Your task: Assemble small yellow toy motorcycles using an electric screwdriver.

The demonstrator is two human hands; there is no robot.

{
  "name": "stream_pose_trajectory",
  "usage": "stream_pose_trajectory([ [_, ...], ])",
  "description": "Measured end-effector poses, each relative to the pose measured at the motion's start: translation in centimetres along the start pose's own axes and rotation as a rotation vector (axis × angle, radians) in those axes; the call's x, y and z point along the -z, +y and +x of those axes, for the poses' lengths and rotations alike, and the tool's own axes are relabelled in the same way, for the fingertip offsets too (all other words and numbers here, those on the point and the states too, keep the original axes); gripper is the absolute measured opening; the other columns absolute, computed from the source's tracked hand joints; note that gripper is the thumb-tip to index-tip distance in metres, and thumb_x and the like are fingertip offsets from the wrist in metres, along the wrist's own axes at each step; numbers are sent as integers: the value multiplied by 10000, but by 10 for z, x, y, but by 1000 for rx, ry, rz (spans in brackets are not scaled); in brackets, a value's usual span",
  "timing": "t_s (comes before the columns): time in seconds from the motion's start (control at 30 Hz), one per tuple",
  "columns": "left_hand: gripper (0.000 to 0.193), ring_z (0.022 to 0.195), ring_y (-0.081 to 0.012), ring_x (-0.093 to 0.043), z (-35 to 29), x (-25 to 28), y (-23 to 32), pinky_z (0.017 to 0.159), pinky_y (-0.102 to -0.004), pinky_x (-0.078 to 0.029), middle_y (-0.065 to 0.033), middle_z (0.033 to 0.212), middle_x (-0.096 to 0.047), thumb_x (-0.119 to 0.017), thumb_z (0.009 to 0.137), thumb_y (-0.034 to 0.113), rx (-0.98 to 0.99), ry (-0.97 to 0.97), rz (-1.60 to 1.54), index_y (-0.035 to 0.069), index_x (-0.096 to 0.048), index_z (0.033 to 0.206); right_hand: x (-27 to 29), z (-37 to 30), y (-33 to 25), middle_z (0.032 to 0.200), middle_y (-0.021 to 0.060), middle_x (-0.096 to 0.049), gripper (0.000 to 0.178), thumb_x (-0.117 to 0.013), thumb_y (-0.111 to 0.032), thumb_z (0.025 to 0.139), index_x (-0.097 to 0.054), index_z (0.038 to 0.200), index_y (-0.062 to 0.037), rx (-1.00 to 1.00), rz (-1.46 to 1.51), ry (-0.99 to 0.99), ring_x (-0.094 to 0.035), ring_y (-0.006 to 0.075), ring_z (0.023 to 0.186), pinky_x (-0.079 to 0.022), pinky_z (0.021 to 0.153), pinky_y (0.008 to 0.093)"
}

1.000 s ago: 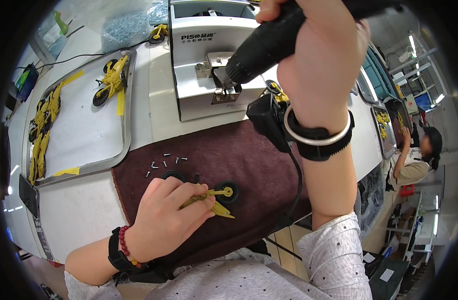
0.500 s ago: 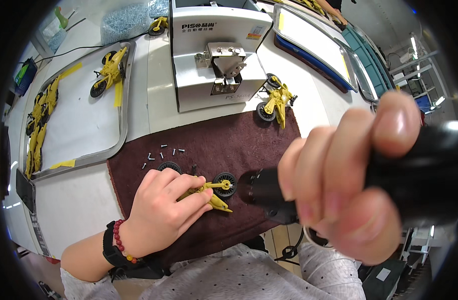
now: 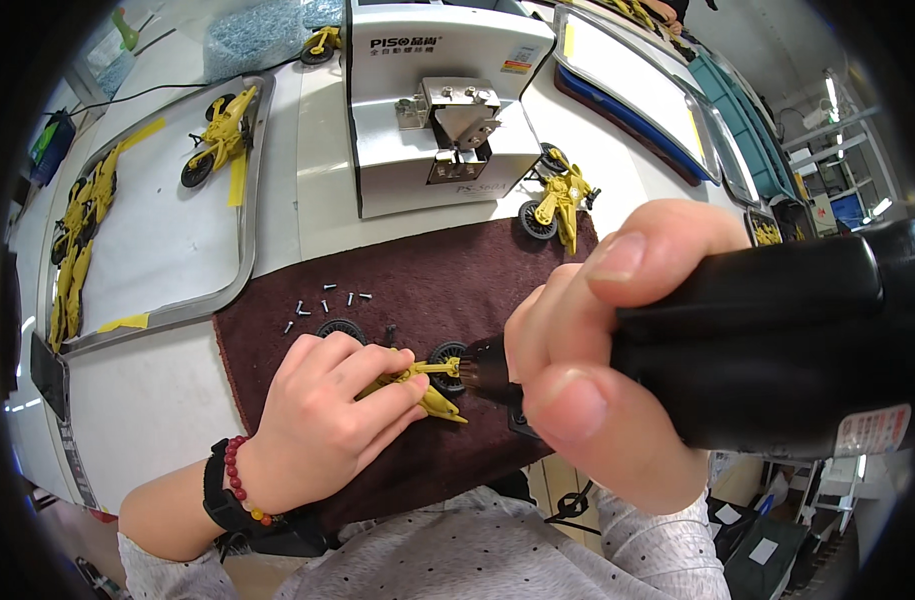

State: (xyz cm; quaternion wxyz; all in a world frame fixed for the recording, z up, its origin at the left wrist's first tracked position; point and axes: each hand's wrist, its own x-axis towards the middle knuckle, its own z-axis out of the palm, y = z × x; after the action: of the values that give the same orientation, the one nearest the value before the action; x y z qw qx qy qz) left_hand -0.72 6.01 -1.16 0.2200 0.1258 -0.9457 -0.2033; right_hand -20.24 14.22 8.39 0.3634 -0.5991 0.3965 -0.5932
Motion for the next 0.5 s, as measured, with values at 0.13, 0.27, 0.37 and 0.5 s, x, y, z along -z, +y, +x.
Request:
stream_pose_trajectory([
  [0.13, 201, 810, -182, -550, 0, 0, 0, 688, -321, -411, -6, 974, -648, -768, 716, 191, 5, 2, -4, 116, -696, 888, 1, 4, 1, 738, 8, -500, 326, -587, -76, 894, -409, 1167, -95, -1, 14, -36, -522, 133, 564, -430, 605, 305],
  [0.27, 210, 800, -182, -551, 0, -1, 0, 687, -324, -411, -5, 975, -650, -772, 706, 189, 8, 7, -11, 115, -698, 888, -4, 4, 0, 724, 1, -489, 301, -584, -94, 901, -411, 1147, -99, -30, 24, 54, -508, 124, 550, -422, 595, 302],
  [0.37, 212, 793, -181, -552, 0, -2, -1, 686, -323, -410, -4, 971, -651, -775, 700, 192, 5, 17, -16, 115, -700, 883, -3, 4, 2, 716, -2, -484, 284, -574, -104, 909, -412, 1142, -96, -29, 33, 90, -504, 117, 547, -418, 589, 301],
  [0.5, 217, 789, -179, -550, 0, -1, 0, 684, -321, -408, 0, 966, -650, -779, 693, 193, 1, 20, -5, 117, -700, 880, 0, 6, 0, 710, -4, -481, 274, -565, -101, 912, -413, 1140, -86, -25, 30, 80, -503, 110, 549, -417, 587, 299],
])
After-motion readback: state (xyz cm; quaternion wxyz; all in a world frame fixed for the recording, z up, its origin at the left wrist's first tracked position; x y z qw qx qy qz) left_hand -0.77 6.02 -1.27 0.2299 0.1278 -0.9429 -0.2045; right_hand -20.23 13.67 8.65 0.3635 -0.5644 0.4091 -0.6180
